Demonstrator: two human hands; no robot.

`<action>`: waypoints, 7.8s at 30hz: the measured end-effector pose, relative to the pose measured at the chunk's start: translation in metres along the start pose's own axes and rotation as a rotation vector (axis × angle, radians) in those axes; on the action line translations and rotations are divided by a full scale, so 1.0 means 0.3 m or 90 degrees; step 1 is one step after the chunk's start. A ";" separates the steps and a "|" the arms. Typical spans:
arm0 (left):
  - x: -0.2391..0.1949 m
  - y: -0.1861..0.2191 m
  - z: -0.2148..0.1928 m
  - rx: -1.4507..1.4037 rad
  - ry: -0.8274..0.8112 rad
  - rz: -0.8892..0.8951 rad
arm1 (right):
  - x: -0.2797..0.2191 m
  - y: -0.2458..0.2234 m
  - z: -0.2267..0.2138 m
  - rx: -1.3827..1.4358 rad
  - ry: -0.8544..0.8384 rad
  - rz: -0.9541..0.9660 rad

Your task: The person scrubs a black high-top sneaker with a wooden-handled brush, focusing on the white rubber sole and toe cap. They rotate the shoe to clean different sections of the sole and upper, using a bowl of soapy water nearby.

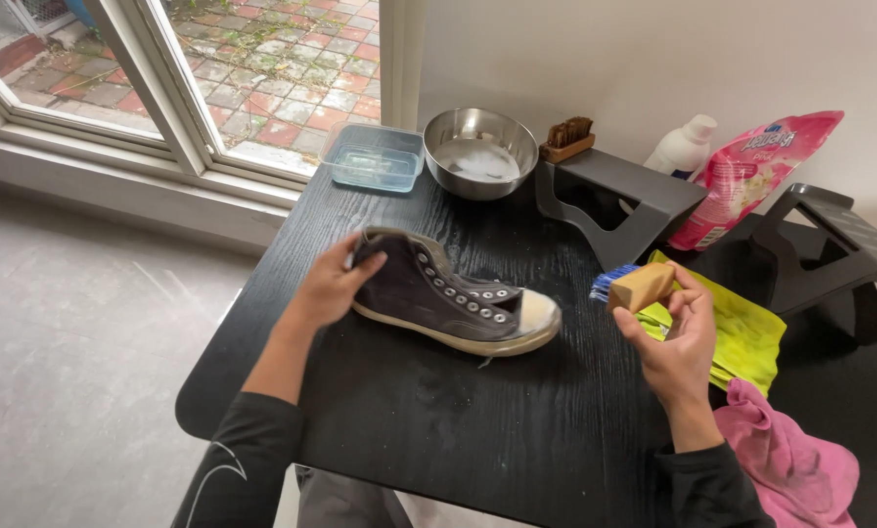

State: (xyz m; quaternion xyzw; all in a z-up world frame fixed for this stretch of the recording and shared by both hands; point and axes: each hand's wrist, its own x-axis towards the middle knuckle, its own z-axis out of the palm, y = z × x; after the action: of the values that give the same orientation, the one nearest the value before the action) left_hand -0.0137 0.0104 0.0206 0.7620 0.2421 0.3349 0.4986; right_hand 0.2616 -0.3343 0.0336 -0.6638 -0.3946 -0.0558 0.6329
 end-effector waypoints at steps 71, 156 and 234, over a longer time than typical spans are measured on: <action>-0.088 0.204 -0.167 -0.814 0.380 -0.080 | -0.091 -0.126 0.036 0.046 -0.096 0.027; -0.001 -0.053 0.218 -0.132 -0.280 -0.164 | 0.024 -0.122 0.109 0.020 -0.192 -0.018; -0.026 -0.134 0.259 -0.048 -0.192 -0.005 | 0.117 -0.211 0.313 -0.099 -0.287 -0.034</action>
State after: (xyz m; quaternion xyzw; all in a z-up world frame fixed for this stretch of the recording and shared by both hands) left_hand 0.0382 -0.0261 -0.0402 0.7833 0.1545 0.2237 0.5590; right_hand 0.2080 -0.2425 0.0862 -0.6956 -0.5381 0.0470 0.4738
